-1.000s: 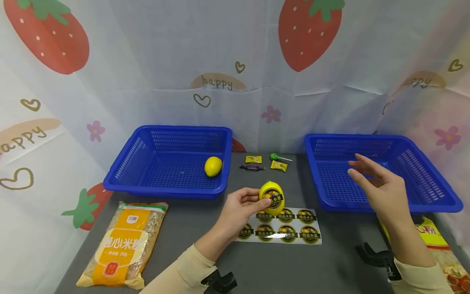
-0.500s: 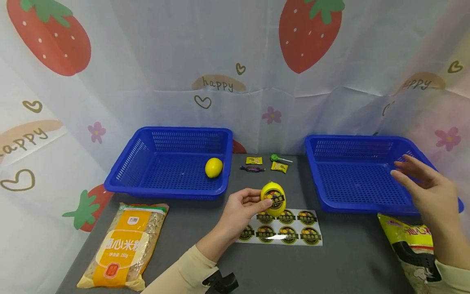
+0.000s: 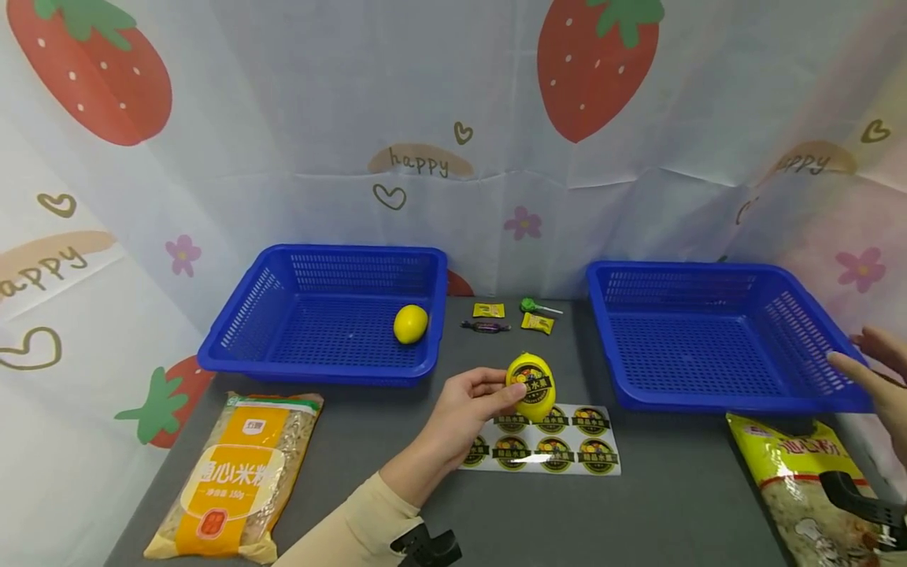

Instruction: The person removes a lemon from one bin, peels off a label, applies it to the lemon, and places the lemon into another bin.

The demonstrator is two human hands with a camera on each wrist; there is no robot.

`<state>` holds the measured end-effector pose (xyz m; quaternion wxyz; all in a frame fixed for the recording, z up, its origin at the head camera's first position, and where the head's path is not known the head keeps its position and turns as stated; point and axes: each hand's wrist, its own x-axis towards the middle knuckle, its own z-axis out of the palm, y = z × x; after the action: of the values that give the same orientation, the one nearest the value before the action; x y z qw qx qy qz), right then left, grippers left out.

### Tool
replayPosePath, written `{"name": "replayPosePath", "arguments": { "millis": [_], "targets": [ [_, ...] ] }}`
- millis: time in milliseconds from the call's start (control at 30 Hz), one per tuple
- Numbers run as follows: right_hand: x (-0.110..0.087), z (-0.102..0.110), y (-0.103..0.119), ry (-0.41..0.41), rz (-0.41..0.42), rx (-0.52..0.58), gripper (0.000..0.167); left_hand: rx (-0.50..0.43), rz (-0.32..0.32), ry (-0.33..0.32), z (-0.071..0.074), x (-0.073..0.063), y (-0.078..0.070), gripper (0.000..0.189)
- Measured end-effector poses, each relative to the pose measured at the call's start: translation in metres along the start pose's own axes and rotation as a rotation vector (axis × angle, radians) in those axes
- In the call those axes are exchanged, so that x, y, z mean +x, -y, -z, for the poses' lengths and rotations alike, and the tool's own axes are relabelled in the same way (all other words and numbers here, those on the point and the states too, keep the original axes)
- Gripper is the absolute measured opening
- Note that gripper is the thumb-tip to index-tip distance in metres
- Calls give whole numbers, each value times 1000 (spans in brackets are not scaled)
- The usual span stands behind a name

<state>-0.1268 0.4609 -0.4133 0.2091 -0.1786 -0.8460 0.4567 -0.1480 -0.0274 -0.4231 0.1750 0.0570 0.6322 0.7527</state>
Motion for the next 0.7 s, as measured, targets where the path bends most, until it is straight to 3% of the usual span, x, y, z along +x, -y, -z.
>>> {"name": "replayPosePath", "arguments": {
  "millis": [133, 300, 533, 700],
  "targets": [
    [13, 7, -30, -6, -26, -109, 69, -34, 17, 16, -2, 1, 0, 38],
    [34, 13, -87, 13, 0, -180, 79, -61, 38, 29, -6, 3, 1, 37],
    [28, 18, -89, 151, 47, -200, 86, -40, 24, 51, -16, 11, 1, 36],
    [48, 18, -134, 150, 81, -209, 91, -10, 25, 46, -29, 22, -1, 36]
  ]
}}
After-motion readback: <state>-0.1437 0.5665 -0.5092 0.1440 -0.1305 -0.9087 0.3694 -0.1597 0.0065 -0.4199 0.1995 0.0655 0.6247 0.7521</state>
